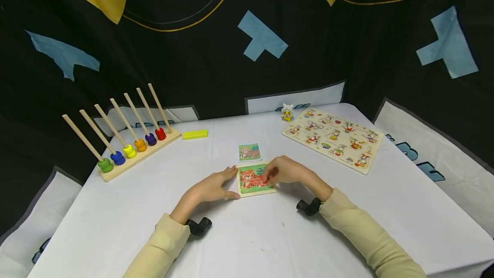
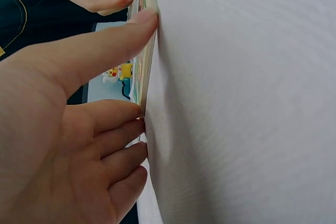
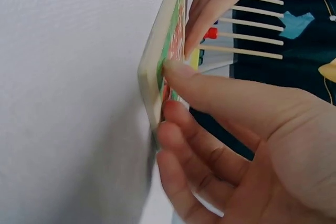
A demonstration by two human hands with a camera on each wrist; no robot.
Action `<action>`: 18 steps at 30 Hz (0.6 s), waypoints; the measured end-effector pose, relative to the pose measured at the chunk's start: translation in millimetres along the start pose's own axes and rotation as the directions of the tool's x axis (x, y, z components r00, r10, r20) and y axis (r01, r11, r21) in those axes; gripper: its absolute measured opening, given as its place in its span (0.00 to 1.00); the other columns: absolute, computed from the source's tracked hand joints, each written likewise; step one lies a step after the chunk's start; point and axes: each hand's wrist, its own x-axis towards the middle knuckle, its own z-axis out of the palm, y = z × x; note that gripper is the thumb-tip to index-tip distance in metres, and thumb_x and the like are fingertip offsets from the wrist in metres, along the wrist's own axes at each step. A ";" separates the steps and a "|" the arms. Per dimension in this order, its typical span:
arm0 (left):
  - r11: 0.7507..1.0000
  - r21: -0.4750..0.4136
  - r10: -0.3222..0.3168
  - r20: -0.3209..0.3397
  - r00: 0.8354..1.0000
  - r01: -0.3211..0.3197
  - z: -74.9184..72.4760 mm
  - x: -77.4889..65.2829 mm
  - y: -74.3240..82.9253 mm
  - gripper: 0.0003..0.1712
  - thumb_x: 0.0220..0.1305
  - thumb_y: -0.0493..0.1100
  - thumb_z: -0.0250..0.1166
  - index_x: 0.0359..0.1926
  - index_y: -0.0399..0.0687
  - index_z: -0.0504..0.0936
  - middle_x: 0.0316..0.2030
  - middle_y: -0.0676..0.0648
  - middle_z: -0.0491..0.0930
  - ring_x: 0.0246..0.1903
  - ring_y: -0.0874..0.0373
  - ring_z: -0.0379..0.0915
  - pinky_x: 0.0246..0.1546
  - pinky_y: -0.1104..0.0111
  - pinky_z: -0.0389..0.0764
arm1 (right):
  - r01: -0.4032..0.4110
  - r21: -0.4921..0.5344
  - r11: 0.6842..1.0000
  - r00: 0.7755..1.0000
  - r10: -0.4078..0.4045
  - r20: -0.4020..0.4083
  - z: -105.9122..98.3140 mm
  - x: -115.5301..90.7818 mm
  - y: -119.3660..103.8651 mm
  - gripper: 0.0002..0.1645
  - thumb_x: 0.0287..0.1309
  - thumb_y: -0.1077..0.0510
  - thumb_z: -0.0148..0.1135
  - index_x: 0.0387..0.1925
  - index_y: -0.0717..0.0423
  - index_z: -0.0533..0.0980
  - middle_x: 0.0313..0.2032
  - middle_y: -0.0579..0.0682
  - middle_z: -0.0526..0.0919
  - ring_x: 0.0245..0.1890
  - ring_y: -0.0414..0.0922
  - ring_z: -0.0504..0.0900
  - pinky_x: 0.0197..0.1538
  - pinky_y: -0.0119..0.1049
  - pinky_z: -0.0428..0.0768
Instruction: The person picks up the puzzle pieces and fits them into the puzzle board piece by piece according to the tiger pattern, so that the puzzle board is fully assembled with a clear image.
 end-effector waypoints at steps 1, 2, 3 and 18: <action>1.000 0.002 0.002 -0.001 1.000 -0.002 0.1 0.1 0.3 0.51 0.57 0.54 0.70 0.71 0.34 0.57 0.72 0.38 0.52 0.72 0.44 0.45 0.70 0.53 0.51 | 0.015 0.004 1.000 1.000 -0.015 0.004 -0.1 0.1 1.6 0.07 0.49 0.67 0.72 0.32 0.55 0.85 0.26 0.42 0.82 0.25 0.37 0.74 0.28 0.27 0.72; 1.000 0.004 0.004 0.000 1.000 -0.004 0.3 0.3 0.8 0.51 0.57 0.54 0.70 0.71 0.34 0.57 0.72 0.38 0.52 0.72 0.44 0.45 0.70 0.54 0.51 | 0.030 0.010 1.000 1.000 -0.030 0.008 -0.1 0.1 3.0 0.07 0.49 0.66 0.72 0.32 0.55 0.85 0.26 0.42 0.81 0.25 0.36 0.74 0.28 0.27 0.72; 1.000 0.007 0.005 -0.003 1.000 -0.005 0.5 0.5 0.6 0.51 0.57 0.54 0.70 0.71 0.34 0.57 0.72 0.38 0.52 0.72 0.44 0.45 0.70 0.53 0.51 | 0.040 0.016 0.999 0.999 -0.040 0.012 0.1 0.2 4.2 0.08 0.48 0.66 0.73 0.33 0.55 0.85 0.25 0.42 0.81 0.25 0.36 0.75 0.28 0.27 0.72; 1.000 0.026 -0.006 0.002 1.000 0.006 -1.7 -0.9 -0.1 0.51 0.57 0.57 0.69 0.72 0.36 0.56 0.72 0.38 0.51 0.72 0.44 0.45 0.70 0.53 0.51 | 0.014 -0.002 1.000 1.000 -0.014 -0.007 2.7 1.3 -4.2 0.06 0.48 0.65 0.73 0.30 0.53 0.86 0.22 0.40 0.79 0.23 0.36 0.72 0.27 0.27 0.70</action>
